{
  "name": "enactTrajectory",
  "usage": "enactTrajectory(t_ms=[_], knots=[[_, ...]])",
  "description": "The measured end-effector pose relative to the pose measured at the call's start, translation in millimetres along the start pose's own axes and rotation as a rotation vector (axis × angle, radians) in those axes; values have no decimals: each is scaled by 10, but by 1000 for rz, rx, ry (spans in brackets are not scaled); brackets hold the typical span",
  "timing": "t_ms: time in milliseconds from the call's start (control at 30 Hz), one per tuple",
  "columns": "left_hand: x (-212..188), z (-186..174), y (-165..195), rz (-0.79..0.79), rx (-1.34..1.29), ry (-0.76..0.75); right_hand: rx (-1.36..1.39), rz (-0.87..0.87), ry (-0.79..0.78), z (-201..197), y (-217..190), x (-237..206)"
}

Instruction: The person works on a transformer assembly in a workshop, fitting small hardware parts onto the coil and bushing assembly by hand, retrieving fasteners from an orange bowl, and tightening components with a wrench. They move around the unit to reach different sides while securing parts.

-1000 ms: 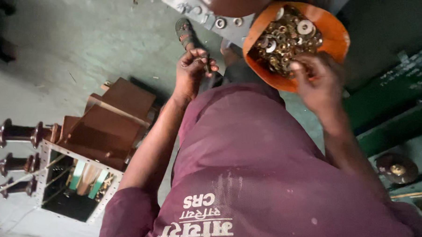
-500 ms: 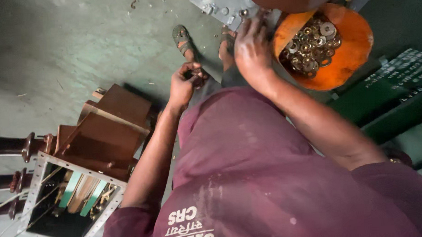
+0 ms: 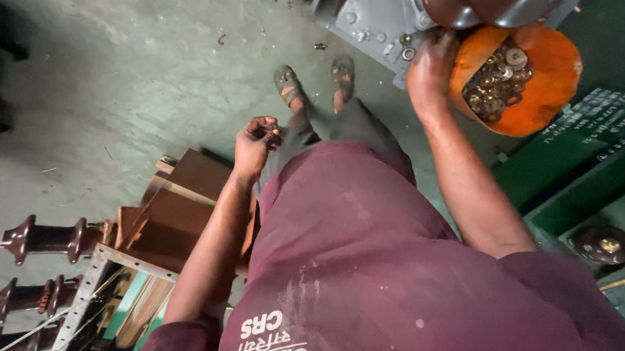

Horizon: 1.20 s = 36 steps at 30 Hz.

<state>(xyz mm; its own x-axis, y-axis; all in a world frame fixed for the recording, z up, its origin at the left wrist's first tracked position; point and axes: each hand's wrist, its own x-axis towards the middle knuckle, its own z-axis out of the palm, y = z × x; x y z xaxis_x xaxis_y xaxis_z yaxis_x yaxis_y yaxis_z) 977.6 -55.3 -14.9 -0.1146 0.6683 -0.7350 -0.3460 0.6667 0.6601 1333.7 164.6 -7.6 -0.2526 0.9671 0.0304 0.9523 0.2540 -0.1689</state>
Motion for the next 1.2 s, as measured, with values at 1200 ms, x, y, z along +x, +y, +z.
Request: enactTrajectory(t_ms=[1200], knots=[[110, -4159, 1188, 183, -182, 564, 1873, 547, -1240, -31, -4089, 1728]])
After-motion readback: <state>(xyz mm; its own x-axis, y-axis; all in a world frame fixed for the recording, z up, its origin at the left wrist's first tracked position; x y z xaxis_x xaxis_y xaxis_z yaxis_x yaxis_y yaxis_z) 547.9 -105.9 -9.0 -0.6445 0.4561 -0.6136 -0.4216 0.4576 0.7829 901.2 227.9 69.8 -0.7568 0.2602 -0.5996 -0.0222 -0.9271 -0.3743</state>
